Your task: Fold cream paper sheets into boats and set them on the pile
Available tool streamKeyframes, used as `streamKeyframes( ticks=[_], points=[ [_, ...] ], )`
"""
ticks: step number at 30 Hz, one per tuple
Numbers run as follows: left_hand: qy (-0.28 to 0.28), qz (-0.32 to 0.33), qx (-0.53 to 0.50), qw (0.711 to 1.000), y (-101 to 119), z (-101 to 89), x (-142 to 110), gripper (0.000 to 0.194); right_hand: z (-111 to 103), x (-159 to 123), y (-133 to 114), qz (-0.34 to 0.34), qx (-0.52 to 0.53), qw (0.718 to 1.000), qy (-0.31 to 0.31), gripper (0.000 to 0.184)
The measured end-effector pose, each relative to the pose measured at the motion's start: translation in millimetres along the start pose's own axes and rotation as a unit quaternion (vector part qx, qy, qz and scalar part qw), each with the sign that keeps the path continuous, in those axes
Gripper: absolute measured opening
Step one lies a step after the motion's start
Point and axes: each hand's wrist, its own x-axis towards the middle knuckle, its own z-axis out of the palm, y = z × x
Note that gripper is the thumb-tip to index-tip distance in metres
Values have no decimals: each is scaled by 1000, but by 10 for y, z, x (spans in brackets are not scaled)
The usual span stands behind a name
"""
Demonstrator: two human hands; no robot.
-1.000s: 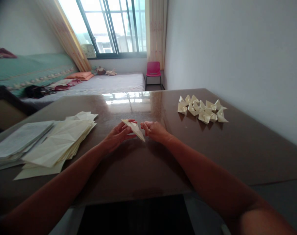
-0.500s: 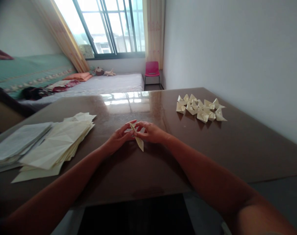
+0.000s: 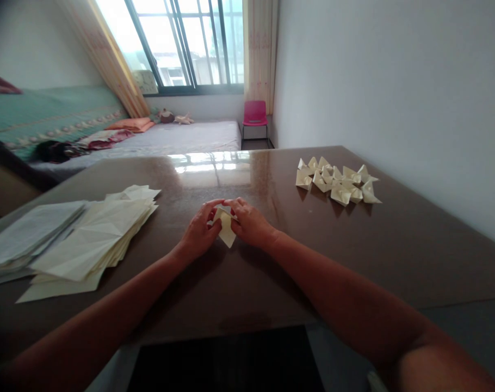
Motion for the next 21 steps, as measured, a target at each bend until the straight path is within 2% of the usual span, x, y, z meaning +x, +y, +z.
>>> streamKeyframes(
  ticks=[3, 8, 14, 17, 21],
  points=[
    [-13, -13, 7, 1000, -85, -27, 37, 36, -6, -12, 80, 20, 16, 1000, -8, 48],
    [-56, 25, 92, 994, -123, -88, 43, 13, -51, -35, 197, 15, 21, 998, -53, 28],
    [-117, 49, 188, 974, -115, -227, -11, 18, -226, -39, 202, 2, 3, 989, -149, 11],
    [-141, 95, 210, 963, -149, -286, -26, 19, -311, -36, 224, 5, -6, 983, -182, 13],
    [-171, 179, 187, 951, -200, -340, -13, 22, -386, -33, 244, 15, -36, 978, -204, 14]
  ],
)
